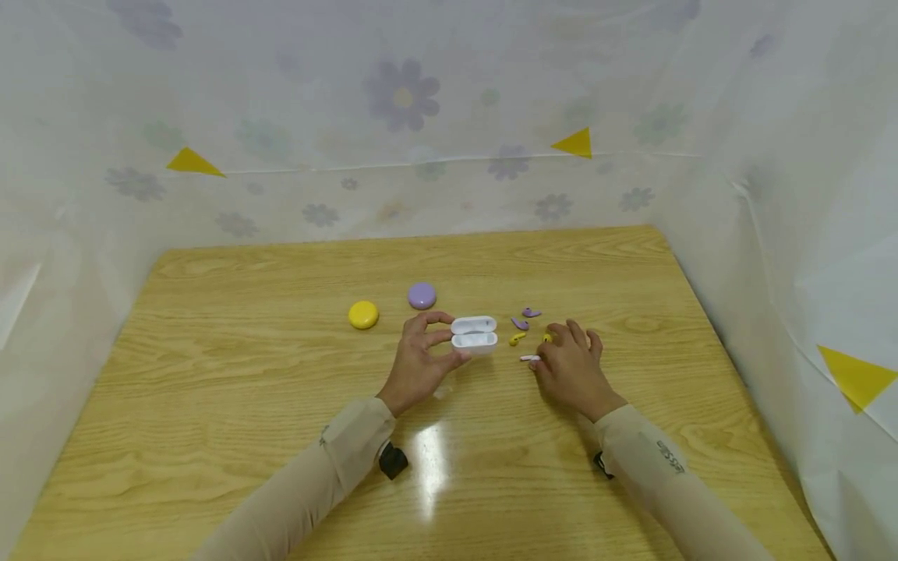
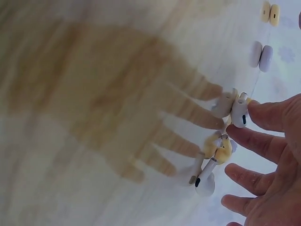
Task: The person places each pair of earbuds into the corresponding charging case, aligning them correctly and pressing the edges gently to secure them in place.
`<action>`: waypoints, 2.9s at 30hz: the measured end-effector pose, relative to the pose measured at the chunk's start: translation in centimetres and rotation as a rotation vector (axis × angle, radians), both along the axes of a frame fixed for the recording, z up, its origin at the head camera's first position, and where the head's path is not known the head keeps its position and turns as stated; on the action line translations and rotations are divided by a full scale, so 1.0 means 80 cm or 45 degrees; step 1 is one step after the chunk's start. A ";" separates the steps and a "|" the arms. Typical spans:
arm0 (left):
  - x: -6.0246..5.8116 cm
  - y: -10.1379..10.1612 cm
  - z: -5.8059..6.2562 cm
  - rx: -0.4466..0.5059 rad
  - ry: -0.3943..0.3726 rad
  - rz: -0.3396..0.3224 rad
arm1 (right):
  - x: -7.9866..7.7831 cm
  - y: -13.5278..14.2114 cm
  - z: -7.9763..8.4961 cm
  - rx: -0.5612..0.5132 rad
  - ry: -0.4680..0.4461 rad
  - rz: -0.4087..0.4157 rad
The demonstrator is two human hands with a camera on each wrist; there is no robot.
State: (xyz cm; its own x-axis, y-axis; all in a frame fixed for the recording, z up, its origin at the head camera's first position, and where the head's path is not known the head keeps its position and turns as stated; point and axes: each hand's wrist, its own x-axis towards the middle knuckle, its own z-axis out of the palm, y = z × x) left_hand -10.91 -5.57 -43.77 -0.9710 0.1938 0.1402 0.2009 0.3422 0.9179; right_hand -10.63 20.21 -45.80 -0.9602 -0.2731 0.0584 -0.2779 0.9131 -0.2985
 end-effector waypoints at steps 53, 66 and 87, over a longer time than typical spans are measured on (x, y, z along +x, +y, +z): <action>-0.003 0.005 0.002 -0.016 0.119 -0.036 | -0.001 -0.056 0.108 -0.162 0.660 0.384; -0.004 0.005 0.005 -0.015 0.120 -0.044 | -0.002 -0.088 0.103 -0.083 0.694 0.487; -0.003 0.009 -0.003 -0.013 0.172 -0.035 | 0.001 -0.096 0.091 -0.028 0.682 0.546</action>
